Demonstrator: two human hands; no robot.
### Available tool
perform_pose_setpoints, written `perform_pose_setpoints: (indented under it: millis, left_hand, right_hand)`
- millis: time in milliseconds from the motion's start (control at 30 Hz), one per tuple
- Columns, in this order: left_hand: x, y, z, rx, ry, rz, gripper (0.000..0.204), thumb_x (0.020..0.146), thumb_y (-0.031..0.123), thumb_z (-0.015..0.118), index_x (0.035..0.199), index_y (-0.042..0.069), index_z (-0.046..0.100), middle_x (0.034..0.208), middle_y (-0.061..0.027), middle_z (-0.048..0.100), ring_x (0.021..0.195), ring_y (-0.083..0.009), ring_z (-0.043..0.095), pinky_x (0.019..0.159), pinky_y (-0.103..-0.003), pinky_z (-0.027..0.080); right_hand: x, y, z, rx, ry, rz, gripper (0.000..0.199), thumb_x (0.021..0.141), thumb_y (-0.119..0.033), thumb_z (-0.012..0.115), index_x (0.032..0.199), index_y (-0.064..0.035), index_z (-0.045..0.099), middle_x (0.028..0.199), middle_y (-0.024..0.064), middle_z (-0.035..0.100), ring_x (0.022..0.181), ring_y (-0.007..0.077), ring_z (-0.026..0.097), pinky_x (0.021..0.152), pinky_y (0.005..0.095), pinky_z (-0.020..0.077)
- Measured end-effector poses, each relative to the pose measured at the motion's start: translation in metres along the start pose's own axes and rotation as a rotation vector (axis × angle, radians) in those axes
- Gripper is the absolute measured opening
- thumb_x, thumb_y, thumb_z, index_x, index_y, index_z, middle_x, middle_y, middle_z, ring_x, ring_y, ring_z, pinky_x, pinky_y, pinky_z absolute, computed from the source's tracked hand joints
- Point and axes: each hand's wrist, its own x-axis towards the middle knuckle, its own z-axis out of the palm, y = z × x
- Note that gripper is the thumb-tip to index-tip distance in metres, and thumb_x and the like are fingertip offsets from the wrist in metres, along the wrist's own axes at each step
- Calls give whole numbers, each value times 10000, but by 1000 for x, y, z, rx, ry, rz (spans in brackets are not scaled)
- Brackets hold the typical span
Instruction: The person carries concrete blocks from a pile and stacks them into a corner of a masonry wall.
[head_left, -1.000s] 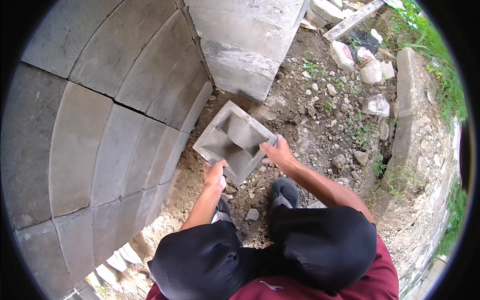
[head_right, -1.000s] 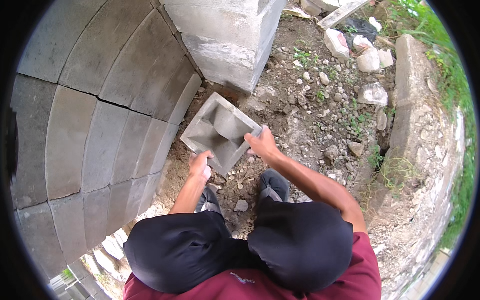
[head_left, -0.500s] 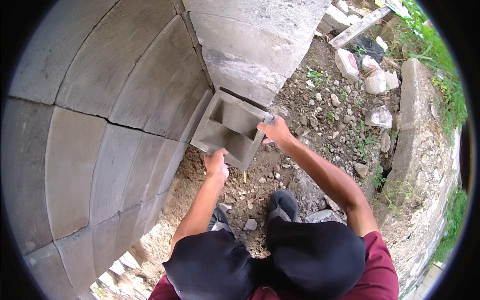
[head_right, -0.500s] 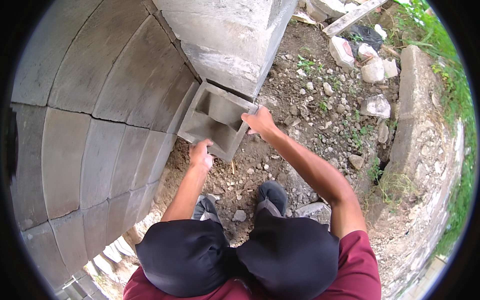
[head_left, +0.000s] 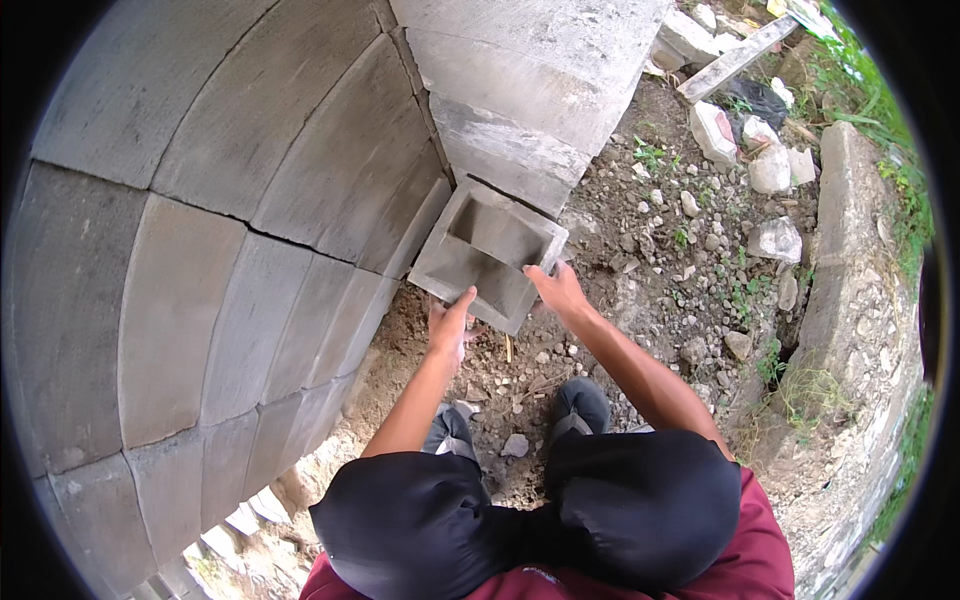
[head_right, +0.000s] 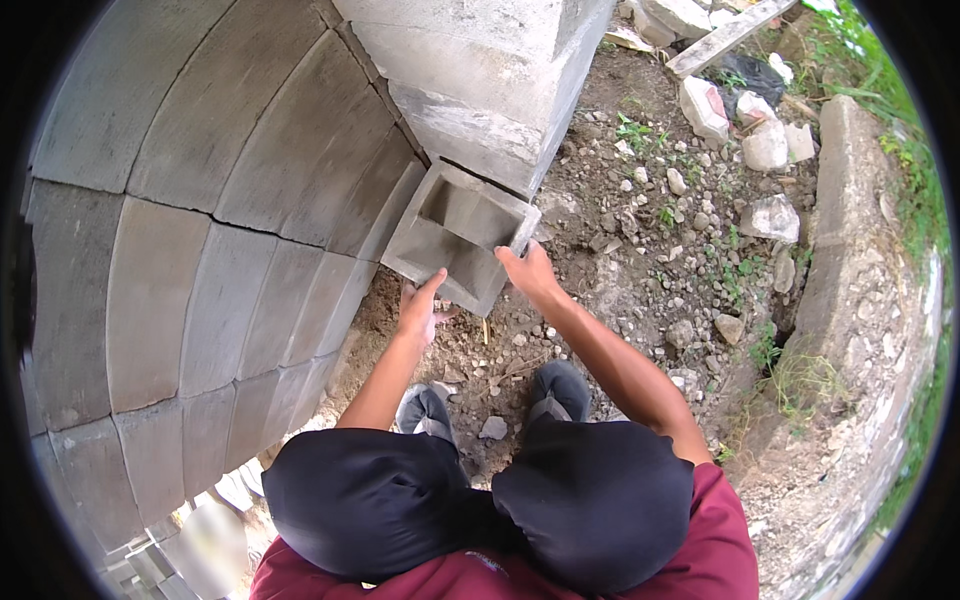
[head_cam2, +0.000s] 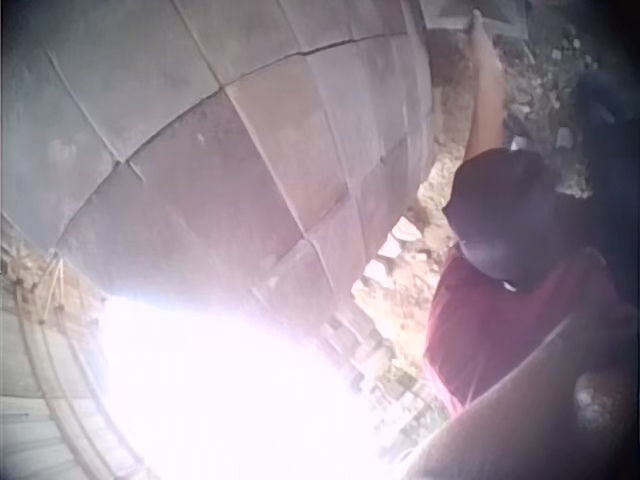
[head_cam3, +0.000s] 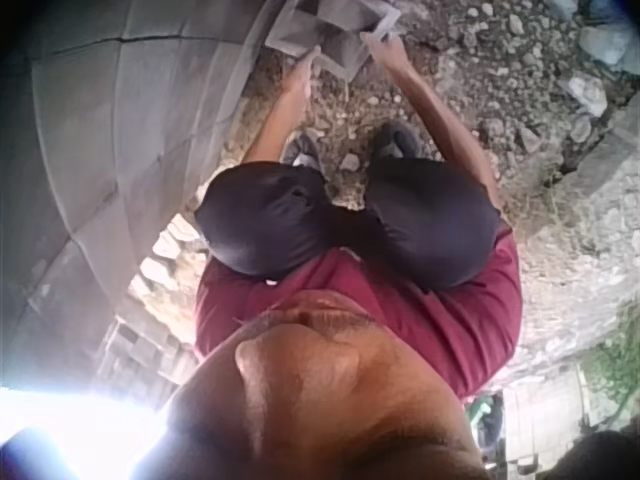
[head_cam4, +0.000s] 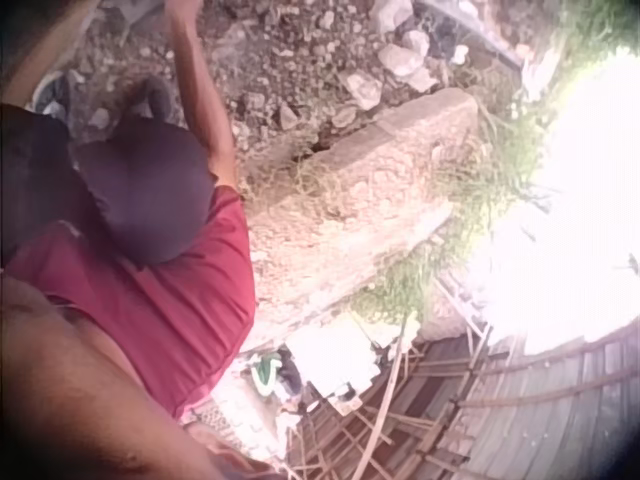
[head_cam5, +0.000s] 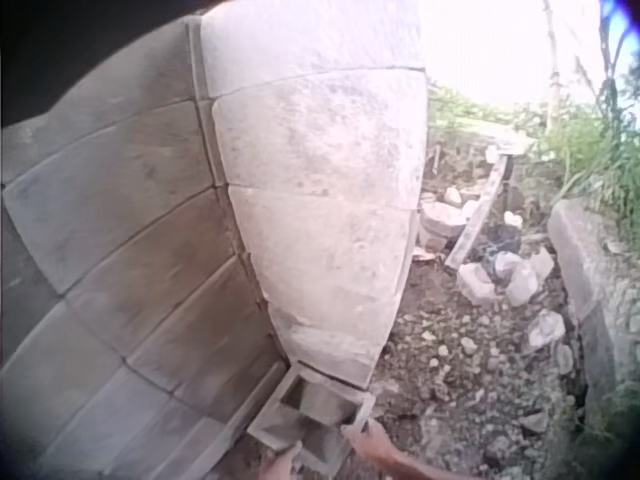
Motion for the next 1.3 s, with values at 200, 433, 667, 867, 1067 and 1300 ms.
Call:
perform_pose_setpoints:
  millis: [200, 433, 667, 867, 1067, 1300]
  left_hand:
    - [-2, 0, 10, -52, 2, 45, 442, 808, 118, 657, 1169, 7, 427, 1119, -149, 548, 958, -309, 594, 756, -533, 537]
    - [-31, -21, -10, -54, 73, 29, 411, 796, 89, 638, 1159, 10, 463, 1090, -141, 578, 962, -294, 609, 745, -560, 538]
    - [-56, -18, -49, 164, 15, -59, 476, 794, 156, 703, 1178, -23, 486, 1132, -162, 581, 1020, -252, 605, 736, -436, 577]
    - [-53, -38, -102, 400, -28, -39, 802, 822, 393, 714, 1351, -67, 324, 1320, -212, 475, 1139, -269, 543, 792, -386, 552]
    - [-54, -23, -90, 519, -57, -95, 1014, 838, 524, 638, 1441, -105, 119, 1352, -279, 423, 1178, -304, 523, 868, -358, 520]
    - [-56, -16, -65, 270, 37, -192, 994, 816, 466, 684, 1448, -59, 126, 1372, -234, 415, 1182, -323, 506, 854, -416, 534]
  right_hand:
    - [1, 6, 2, 5, 113, -15, 387, 825, -215, 615, 1077, 75, 574, 935, 157, 653, 785, 246, 662, 580, 377, 589]
    - [-26, 39, 17, 29, 69, 97, 380, 806, -202, 616, 1061, 77, 584, 933, 154, 646, 810, 269, 656, 635, 435, 593]
    - [-60, 74, 28, 151, -18, 234, 597, 834, -288, 695, 1207, 109, 450, 1173, 186, 560, 900, 278, 650, 821, 435, 572]
    - [-46, -48, -3, -596, -722, 503, 553, 858, -451, 658, 1082, 48, 573, 972, 166, 652, 842, 247, 669, 725, 355, 580]
    - [1, -99, 6, -1155, -425, -385, 513, 845, -438, 652, 942, 64, 616, 886, 223, 672, 813, 318, 673, 750, 383, 544]
    - [-6, -17, 7, -1044, -261, -392, 653, 864, -437, 626, 1134, 141, 486, 1096, 365, 549, 1038, 473, 554, 893, 473, 438]
